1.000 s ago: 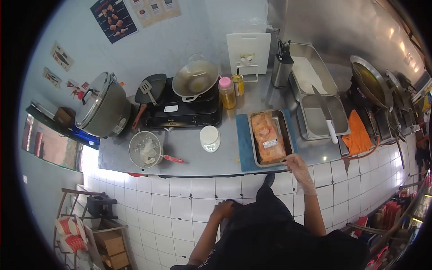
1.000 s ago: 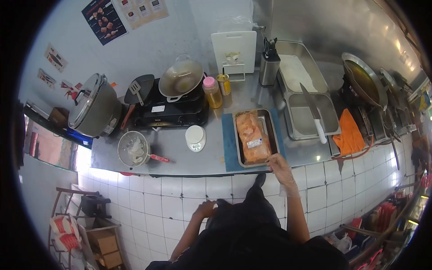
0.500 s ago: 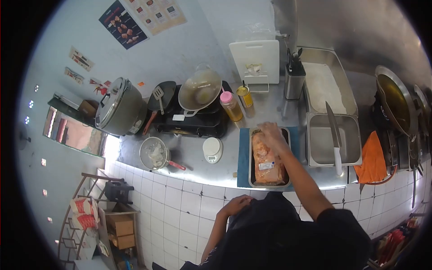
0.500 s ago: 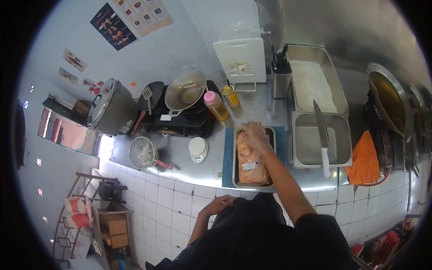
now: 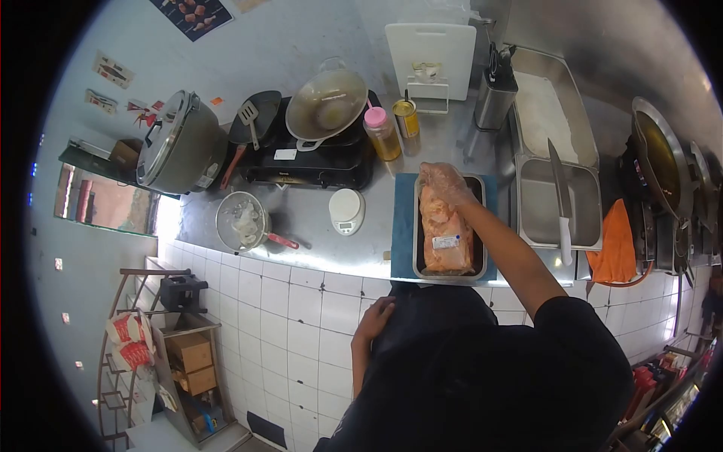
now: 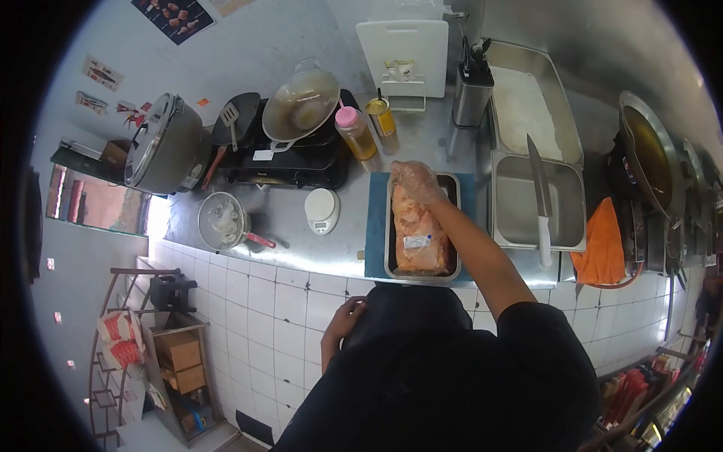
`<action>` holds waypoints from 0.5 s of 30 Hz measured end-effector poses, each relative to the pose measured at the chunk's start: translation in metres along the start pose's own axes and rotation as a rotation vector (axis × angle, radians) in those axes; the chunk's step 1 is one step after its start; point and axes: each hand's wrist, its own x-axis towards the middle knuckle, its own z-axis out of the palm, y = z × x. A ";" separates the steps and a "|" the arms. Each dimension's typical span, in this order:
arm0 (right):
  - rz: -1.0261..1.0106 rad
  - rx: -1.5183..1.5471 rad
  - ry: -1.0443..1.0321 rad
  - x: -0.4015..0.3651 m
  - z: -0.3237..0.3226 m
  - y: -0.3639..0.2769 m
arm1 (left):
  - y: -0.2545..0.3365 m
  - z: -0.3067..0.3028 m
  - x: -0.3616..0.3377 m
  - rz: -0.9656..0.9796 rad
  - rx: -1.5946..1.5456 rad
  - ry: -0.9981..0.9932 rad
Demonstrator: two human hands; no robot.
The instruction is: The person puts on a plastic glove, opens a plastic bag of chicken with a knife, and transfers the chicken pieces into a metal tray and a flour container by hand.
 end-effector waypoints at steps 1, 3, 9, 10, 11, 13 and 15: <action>-0.018 -0.006 0.028 0.003 0.000 0.001 | 0.007 -0.004 0.005 0.029 -0.004 -0.015; 0.009 0.042 0.015 0.003 -0.005 -0.004 | 0.019 -0.016 0.012 0.082 -0.005 -0.053; 0.040 0.240 -0.026 -0.029 -0.083 -0.084 | 0.047 -0.053 0.027 0.244 -0.063 -0.058; -0.050 0.365 0.030 -0.045 -0.090 -0.100 | 0.049 -0.056 0.030 0.280 -0.063 -0.043; -0.124 0.412 0.036 -0.058 -0.096 -0.110 | 0.059 -0.060 0.032 0.314 -0.076 -0.034; -0.203 0.380 -0.022 -0.079 -0.106 -0.131 | 0.095 -0.069 0.026 0.378 -0.106 -0.017; -0.171 0.173 -0.154 -0.096 -0.112 -0.164 | 0.134 -0.073 0.022 0.505 -0.098 0.048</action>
